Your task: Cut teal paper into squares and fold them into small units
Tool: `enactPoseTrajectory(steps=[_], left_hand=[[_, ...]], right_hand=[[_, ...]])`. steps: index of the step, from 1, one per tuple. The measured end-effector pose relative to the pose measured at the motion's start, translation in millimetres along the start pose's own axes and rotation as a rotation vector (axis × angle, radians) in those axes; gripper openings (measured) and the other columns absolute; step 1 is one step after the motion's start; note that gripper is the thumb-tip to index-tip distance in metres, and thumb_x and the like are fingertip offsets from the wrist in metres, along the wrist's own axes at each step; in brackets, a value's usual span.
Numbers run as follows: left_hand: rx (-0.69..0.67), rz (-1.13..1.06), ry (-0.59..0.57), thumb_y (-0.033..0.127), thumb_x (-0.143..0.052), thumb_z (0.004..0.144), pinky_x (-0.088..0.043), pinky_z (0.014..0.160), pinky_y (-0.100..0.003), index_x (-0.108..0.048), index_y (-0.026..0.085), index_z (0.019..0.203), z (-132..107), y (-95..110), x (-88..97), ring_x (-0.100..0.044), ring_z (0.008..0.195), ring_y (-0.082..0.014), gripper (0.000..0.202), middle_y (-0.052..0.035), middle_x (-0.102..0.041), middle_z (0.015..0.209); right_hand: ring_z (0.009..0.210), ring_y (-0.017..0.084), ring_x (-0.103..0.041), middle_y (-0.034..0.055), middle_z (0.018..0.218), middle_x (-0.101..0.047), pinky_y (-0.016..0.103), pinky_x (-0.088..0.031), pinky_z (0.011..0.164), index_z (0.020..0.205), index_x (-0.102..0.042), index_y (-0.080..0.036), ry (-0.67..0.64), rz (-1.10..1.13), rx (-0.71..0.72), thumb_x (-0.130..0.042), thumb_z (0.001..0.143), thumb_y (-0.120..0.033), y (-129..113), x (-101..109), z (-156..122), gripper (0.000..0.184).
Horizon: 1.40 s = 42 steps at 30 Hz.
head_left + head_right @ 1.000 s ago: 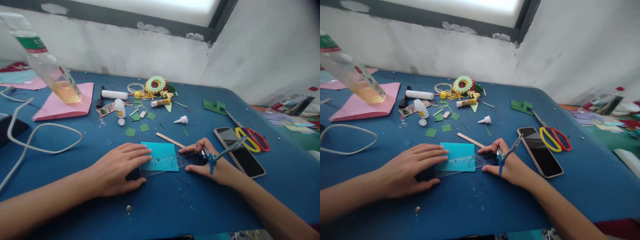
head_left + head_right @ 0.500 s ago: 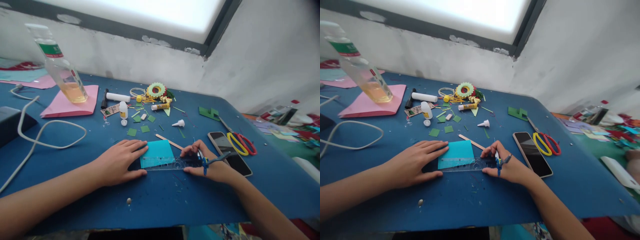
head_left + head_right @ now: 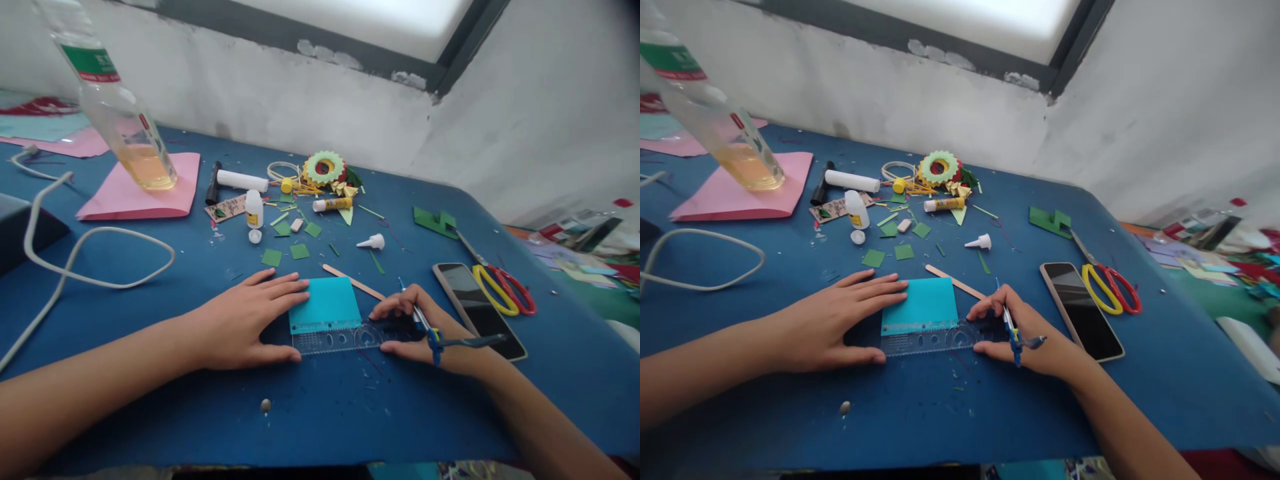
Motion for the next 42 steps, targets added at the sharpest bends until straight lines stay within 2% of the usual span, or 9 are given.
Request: enactPoseTrajectory(steps=[2,4,8,10,13,18,21,27,42], left_hand=[[-0.017,0.026,0.021,0.062,-0.041,0.082,-0.017,0.11,-0.048,-0.036,0.017,0.136,-1,2,-0.4,-0.028,0.133,-0.0262,0.071,-0.0094,-0.033,0.144],[-0.046,0.05,0.072,0.056,-0.045,0.083,-0.023,0.107,-0.047,-0.044,0.016,0.13,-3,7,-1.8,-0.037,0.128,-0.027,0.062,-0.0107,-0.041,0.139],[-0.128,0.106,0.232,0.031,-0.046,0.088,-0.045,0.088,-0.037,-0.062,0.017,0.104,-10,26,-9.5,-0.06,0.096,-0.0216,0.027,-0.008,-0.065,0.108],[-0.21,0.133,0.32,0.021,-0.041,0.09,-0.047,0.082,-0.032,-0.064,0.015,0.101,-15,39,-15.6,-0.062,0.089,-0.0184,0.026,-0.0076,-0.068,0.1],[-0.237,0.166,0.363,0.023,-0.04,0.091,-0.047,0.082,-0.031,-0.061,0.009,0.107,-21,55,-23.7,-0.06,0.096,-0.0207,0.03,-0.0102,-0.066,0.109],[-0.192,0.166,0.288,0.045,-0.041,0.088,-0.047,0.082,-0.031,-0.06,0.006,0.112,-27,62,-23.7,-0.058,0.103,-0.0235,0.049,-0.0126,-0.063,0.116],[-0.192,0.155,0.252,0.051,-0.04,0.087,-0.045,0.085,-0.03,-0.06,0.006,0.113,-27,62,-19.3,-0.058,0.104,-0.0233,0.056,-0.0128,-0.061,0.118],[-0.179,0.149,0.2,0.051,-0.038,0.088,-0.044,0.088,-0.03,-0.059,0.008,0.115,-27,64,-18.9,-0.056,0.109,-0.0237,0.055,-0.0101,-0.06,0.12],[-0.183,0.115,0.183,0.049,-0.039,0.089,-0.044,0.089,-0.031,-0.058,0.011,0.118,-27,62,-22.4,-0.054,0.112,-0.0246,0.051,-0.0104,-0.058,0.123]], right_hand=[[0.088,0.017,-0.061,0.0016,0.096,-0.065,0.033,-0.051,0.078,0.08,-0.027,-0.026,-0.005,0.006,0.001,-0.069,0.071,-0.024,-2,-1,0,0.043],[0.088,0.017,-0.061,0.0015,0.097,-0.065,0.033,-0.051,0.078,0.08,-0.028,-0.026,-0.013,0.006,0.001,-0.069,0.071,-0.024,-3,-1,-1,0.042],[0.088,0.018,-0.062,0.0016,0.097,-0.065,0.033,-0.051,0.079,0.079,-0.028,-0.026,-0.014,0.016,0.003,-0.07,0.071,-0.023,-1,-1,0,0.043],[0.089,0.017,-0.061,0.0013,0.096,-0.065,0.033,-0.05,0.079,0.079,-0.028,-0.026,-0.015,0.019,0.003,-0.071,0.071,-0.023,0,-1,1,0.044],[0.09,0.017,-0.061,0.0014,0.096,-0.065,0.032,-0.05,0.079,0.079,-0.028,-0.026,-0.019,0.012,-0.004,-0.071,0.071,-0.024,2,0,1,0.044],[0.09,0.017,-0.061,0.0006,0.096,-0.065,0.032,-0.05,0.08,0.079,-0.028,-0.026,-0.025,0.007,0.019,-0.071,0.073,-0.025,6,0,-2,0.043],[0.092,0.018,-0.061,0.0009,0.095,-0.066,0.032,-0.05,0.08,0.08,-0.029,-0.026,-0.011,-0.025,0.009,-0.07,0.073,-0.026,7,2,-3,0.042],[0.097,0.02,-0.06,0.0006,0.092,-0.068,0.035,-0.048,0.085,0.078,-0.028,-0.026,-0.013,-0.101,0.009,-0.071,0.072,-0.026,5,5,-1,0.043],[0.09,0.02,-0.062,0.0008,0.09,-0.069,0.035,-0.05,0.079,0.076,-0.027,-0.026,0.014,-0.076,0.048,-0.072,0.071,-0.024,7,2,-3,0.045]])
Point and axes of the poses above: each hand's wrist, its own z-axis towards the middle knuckle, its own x-axis out of the back of the hand, y = z × x, the point moved 2 cm from there along z, towards the middle knuckle
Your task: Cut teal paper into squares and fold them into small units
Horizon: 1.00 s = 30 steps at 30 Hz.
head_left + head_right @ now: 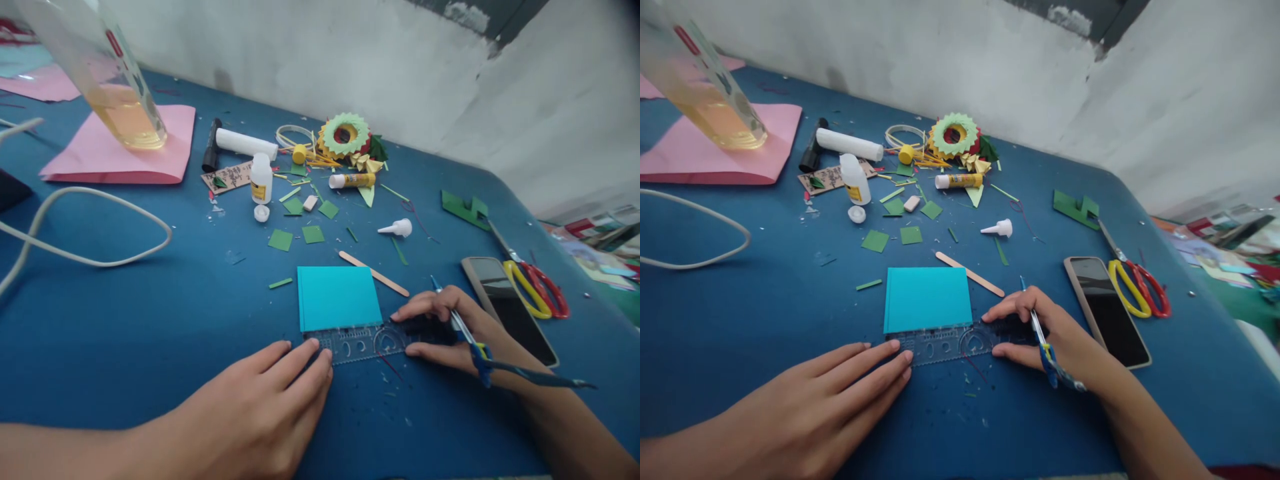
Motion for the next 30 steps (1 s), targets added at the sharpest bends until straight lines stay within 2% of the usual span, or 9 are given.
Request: enactPoseTrajectory(steps=[6,18,23,27,30], left_hand=[[0.035,0.006,-0.004,0.047,-0.038,0.09,-0.044,0.09,-0.035,-0.058,0.009,0.118,-2.4,3.6,2.3,-0.053,0.113,-0.0271,0.051,-0.0117,-0.057,0.124],[0.032,0.01,-0.02,0.044,-0.03,0.092,-0.043,0.09,-0.035,-0.056,0.009,0.12,-2.2,3.0,0.7,-0.051,0.115,-0.0267,0.052,-0.0091,-0.056,0.126],[0.049,-0.002,0.006,0.048,-0.038,0.088,-0.043,0.089,-0.033,-0.059,0.011,0.117,0.1,2.1,0.9,-0.053,0.112,-0.0242,0.051,-0.0081,-0.058,0.123],[0.067,-0.026,-0.035,0.053,-0.043,0.084,-0.043,0.087,-0.033,-0.058,0.011,0.117,4.0,1.2,2.4,-0.056,0.107,-0.0245,0.056,-0.0097,-0.059,0.122],[0.07,-0.056,-0.076,0.056,-0.046,0.081,-0.042,0.089,-0.034,-0.055,0.009,0.121,4.9,0.3,4.6,-0.055,0.11,-0.0256,0.062,-0.0121,-0.054,0.128]], right_hand=[[0.094,0.022,-0.061,0.0014,0.093,-0.067,0.04,-0.048,0.085,0.076,-0.028,-0.026,-0.016,0.05,-0.054,-0.072,0.07,-0.021,-1.0,-0.8,-1.4,0.044],[0.094,0.02,-0.061,-0.0006,0.094,-0.067,0.036,-0.048,0.084,0.077,-0.028,-0.026,-0.021,0.092,-0.027,-0.072,0.07,-0.017,-0.2,-0.4,-3.3,0.045],[0.092,0.02,-0.062,0.0005,0.093,-0.067,0.033,-0.05,0.08,0.077,-0.031,-0.026,-0.014,0.063,0.001,-0.073,0.069,-0.018,-1.9,0.0,-1.9,0.044],[0.091,0.02,-0.062,0.0024,0.093,-0.067,0.033,-0.052,0.077,0.077,-0.032,-0.025,-0.009,0.064,0.003,-0.073,0.069,-0.018,-4.0,0.4,-1.2,0.042],[0.091,0.021,-0.062,0.0035,0.093,-0.067,0.035,-0.052,0.078,0.077,-0.031,-0.025,-0.013,0.069,-0.007,-0.072,0.07,-0.019,-4.7,0.0,-1.4,0.041]])
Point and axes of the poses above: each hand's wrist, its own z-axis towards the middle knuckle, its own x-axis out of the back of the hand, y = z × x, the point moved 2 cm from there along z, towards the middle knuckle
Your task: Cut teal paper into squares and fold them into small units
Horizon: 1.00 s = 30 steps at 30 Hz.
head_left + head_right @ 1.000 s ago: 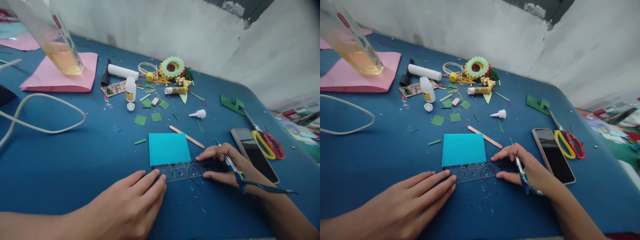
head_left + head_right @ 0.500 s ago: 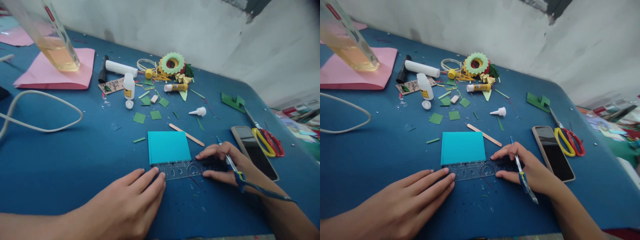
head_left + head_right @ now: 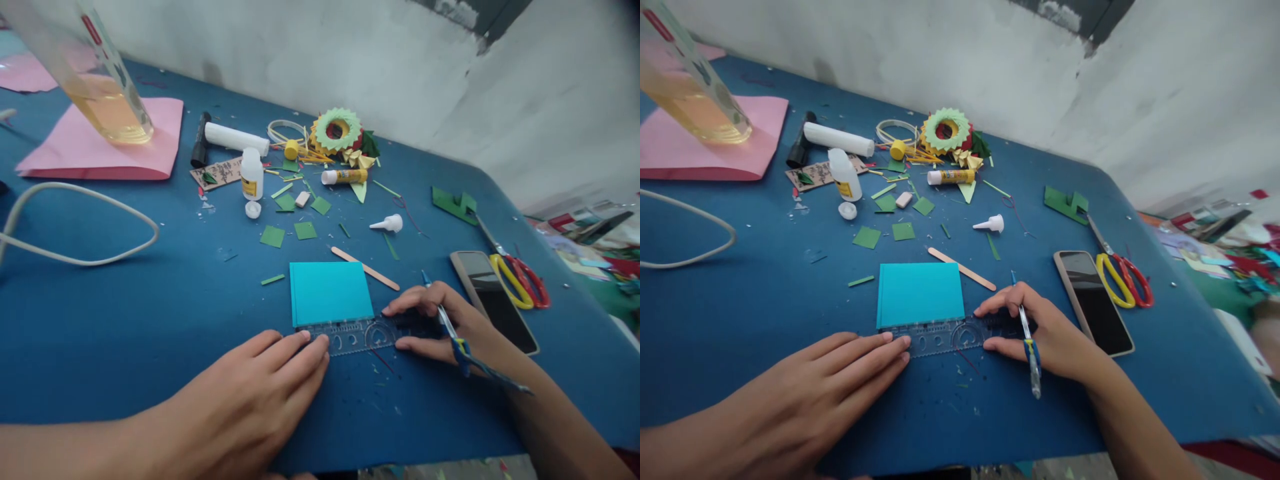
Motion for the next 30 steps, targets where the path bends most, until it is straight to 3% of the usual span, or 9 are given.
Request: enactPoseTrajectory(steps=[5,30], left_hand=[[-0.011,-0.046,-0.047,0.057,-0.043,0.082,-0.041,0.091,-0.035,-0.049,0.009,0.127,-0.8,-3.3,0.8,-0.05,0.116,-0.0271,0.066,-0.015,-0.044,0.135],[-0.007,-0.041,-0.044,0.058,-0.041,0.082,-0.042,0.09,-0.036,-0.05,0.01,0.125,1.0,-4.3,-1.1,-0.051,0.116,-0.0283,0.065,-0.0145,-0.044,0.135]], right_hand=[[0.089,0.023,-0.062,0.0053,0.092,-0.067,0.039,-0.052,0.078,0.076,-0.031,-0.025,0.008,0.003,-0.025,-0.071,0.07,-0.02,1.6,-0.7,-0.7,0.041],[0.087,0.018,-0.063,0.0022,0.091,-0.066,0.033,-0.052,0.076,0.077,-0.031,-0.025,0.004,0.043,-0.006,-0.072,0.071,-0.019,-1.8,-1.8,-0.1,0.041]])
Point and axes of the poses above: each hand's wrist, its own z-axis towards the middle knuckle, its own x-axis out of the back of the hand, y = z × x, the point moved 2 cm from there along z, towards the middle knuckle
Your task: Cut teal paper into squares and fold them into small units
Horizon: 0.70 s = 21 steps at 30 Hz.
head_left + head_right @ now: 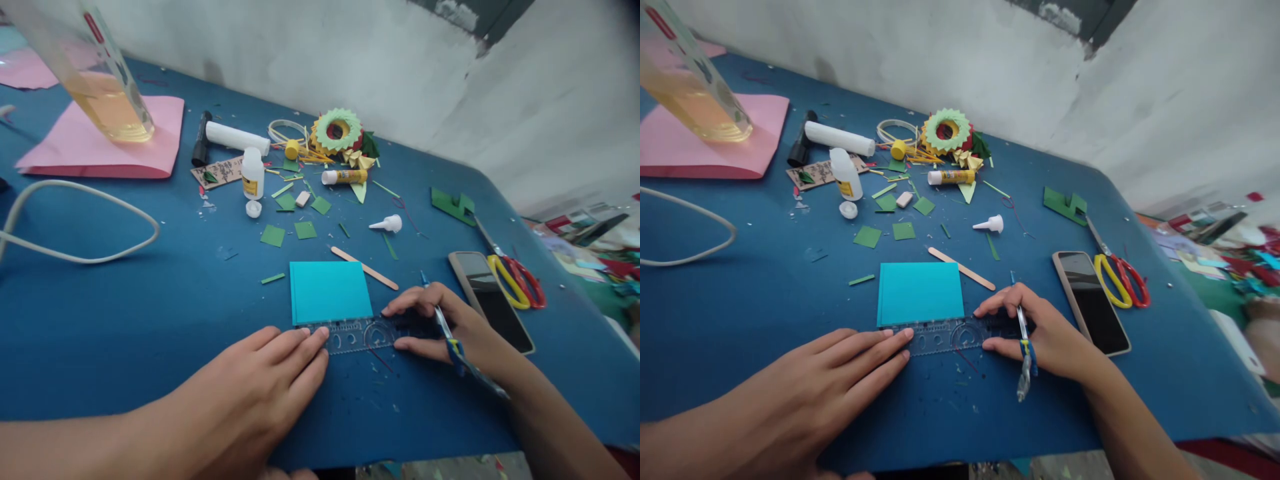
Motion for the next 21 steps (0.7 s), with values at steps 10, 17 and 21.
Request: enactPoseTrajectory(steps=[10,17,21], left_hand=[[-0.002,0.035,-0.015,0.06,-0.042,0.08,-0.041,0.09,-0.036,-0.048,0.008,0.127,-1,2,-1.0,-0.05,0.116,-0.0283,0.07,-0.0164,-0.042,0.136],[0.011,0.088,0.007,0.059,-0.04,0.081,-0.036,0.093,-0.033,-0.047,0.007,0.128,-1,7,0.7,-0.049,0.118,-0.0254,0.07,-0.0147,-0.043,0.135],[0.022,0.104,0.028,0.06,-0.043,0.079,-0.037,0.09,-0.032,-0.051,0.007,0.125,0,7,0.5,-0.052,0.113,-0.0247,0.07,-0.0147,-0.048,0.132]], right_hand=[[0.084,0.019,-0.062,0.0038,0.09,-0.067,0.034,-0.05,0.074,0.075,-0.034,-0.024,0.005,0.157,-0.078,-0.069,0.074,-0.034,2,5,2,0.036],[0.063,0.013,-0.055,0.0025,0.075,-0.065,0.025,-0.043,0.056,0.09,-0.039,-0.023,-0.088,0.58,-0.115,-0.049,0.088,-0.043,-34,-20,32,0.023],[0.048,0.009,-0.045,-0.0051,0.053,-0.05,0.022,-0.038,0.05,0.089,-0.049,-0.019,-0.153,0.573,-0.186,-0.036,0.093,-0.041,-62,-50,57,0.025]])
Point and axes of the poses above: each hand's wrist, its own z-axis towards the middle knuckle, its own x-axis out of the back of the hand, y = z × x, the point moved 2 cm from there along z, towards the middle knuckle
